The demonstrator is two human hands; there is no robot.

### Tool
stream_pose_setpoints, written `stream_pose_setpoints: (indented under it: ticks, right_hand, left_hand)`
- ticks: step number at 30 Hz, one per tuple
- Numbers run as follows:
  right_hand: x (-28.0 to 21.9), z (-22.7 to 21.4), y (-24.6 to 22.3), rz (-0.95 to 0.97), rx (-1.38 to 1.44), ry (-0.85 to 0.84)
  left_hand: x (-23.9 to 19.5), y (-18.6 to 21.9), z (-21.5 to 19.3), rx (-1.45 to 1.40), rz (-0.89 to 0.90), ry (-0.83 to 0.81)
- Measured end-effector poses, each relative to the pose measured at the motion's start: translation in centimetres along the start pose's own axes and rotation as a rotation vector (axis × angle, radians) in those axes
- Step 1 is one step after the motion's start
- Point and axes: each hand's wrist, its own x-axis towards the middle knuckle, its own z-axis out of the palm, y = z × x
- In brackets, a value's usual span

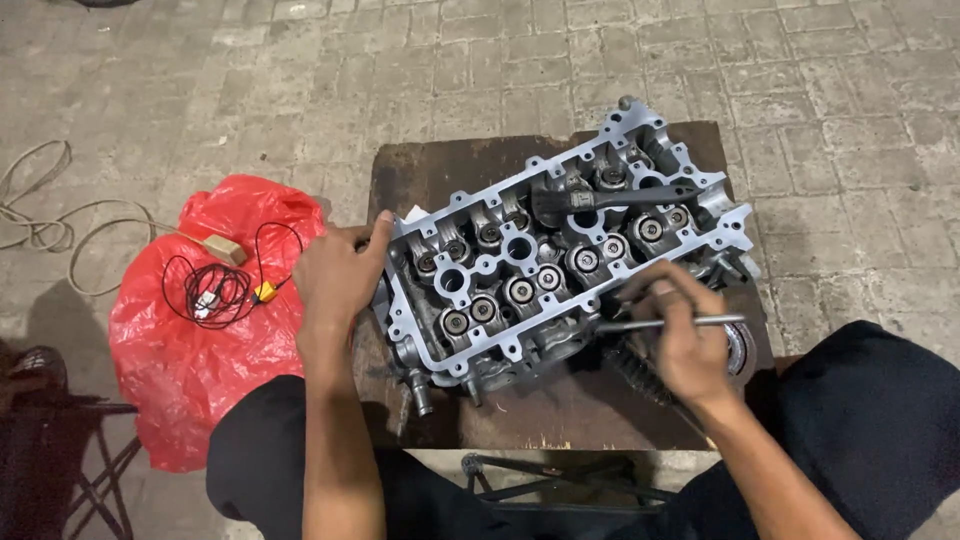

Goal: The person scrubs the inside of a disassembled engine block with a wire brush, focusing on the valve and camshaft areas. They then use a small metal tool to scrape and clean specific parts of the engine block.

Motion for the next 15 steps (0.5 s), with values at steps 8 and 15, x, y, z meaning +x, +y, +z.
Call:
stream_pose_setpoints:
  ticks: [8,15]
  right_hand:
    - [-0.7,-2.8,-0.9,0.036,0.149,-0.130]
    - [-0.8,-4.6,-1.1,0.036,0.015,-0.287]
  left_hand:
    - [-0.3,0.0,-0.3,-0.027,0.007,0.004]
    - [0.1,0.0,0.6,0.049,0.018,0.033]
